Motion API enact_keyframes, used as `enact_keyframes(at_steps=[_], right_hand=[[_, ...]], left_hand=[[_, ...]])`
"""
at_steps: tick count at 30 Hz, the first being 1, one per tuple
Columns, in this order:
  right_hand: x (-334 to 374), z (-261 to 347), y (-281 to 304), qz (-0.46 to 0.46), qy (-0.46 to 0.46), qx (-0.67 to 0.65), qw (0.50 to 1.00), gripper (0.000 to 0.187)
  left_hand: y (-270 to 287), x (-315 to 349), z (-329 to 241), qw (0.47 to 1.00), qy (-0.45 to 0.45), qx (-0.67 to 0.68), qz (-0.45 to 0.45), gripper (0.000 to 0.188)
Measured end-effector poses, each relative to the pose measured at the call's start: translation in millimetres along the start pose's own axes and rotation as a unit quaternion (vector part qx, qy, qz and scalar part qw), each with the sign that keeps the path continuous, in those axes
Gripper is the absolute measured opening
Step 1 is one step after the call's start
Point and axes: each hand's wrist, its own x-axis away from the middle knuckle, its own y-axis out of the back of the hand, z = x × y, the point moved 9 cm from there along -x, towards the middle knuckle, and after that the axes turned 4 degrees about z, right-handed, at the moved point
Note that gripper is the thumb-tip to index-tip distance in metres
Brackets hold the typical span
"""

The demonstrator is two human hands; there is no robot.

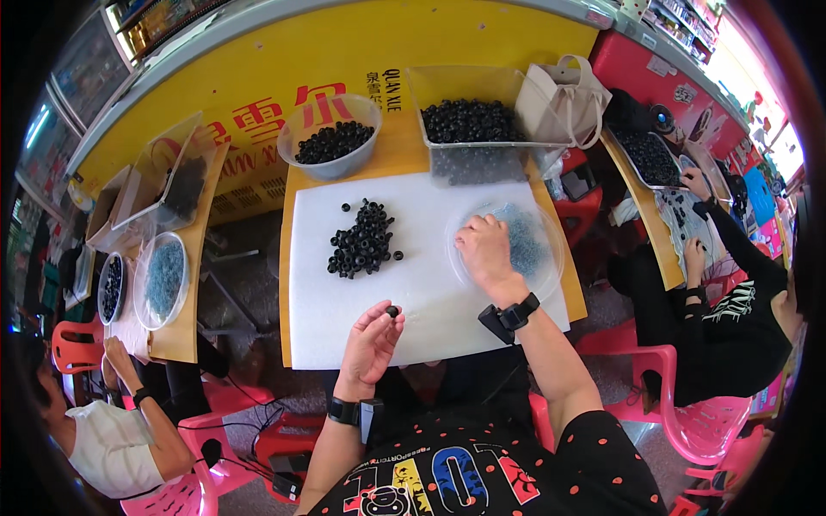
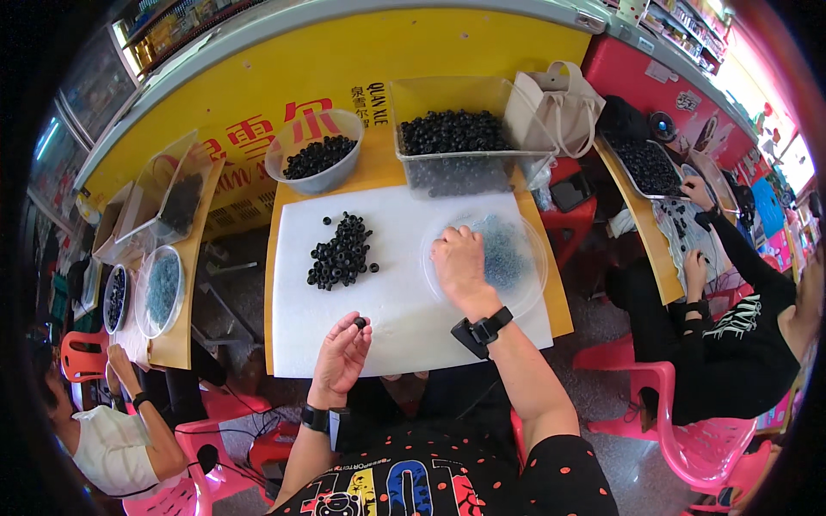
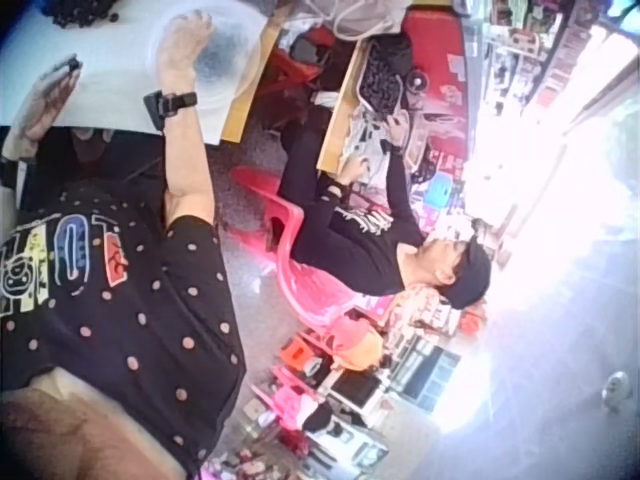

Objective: Inspecting and sorting small black O-rings or seals at a production workbench.

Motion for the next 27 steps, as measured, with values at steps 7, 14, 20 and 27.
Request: enact_keyframes(at_steps=[7, 14, 20, 27], right_hand=[[19, 54, 57, 0.003, 0.017, -0.313, 0.95, 0.008], [42, 111, 86, -0.024, 0.097, -0.311, 0.945, 0.012], [48, 118, 89, -0.051, 0.134, -0.255, 0.956, 0.013], [53, 129, 96, -0.059, 0.168, -0.187, 0.966, 0.011]], left_hand=[[-19, -3, -14, 0.997, -0.038, -0.048, 0.039, 0.026], [-32, 7, -22, 0.993, -0.073, -0.082, 0.04, 0.022], [-34, 9, -25, 0.991, -0.091, -0.093, 0.037, 0.019], [-30, 7, -25, 0.986, -0.108, -0.124, 0.035, 0.018]])
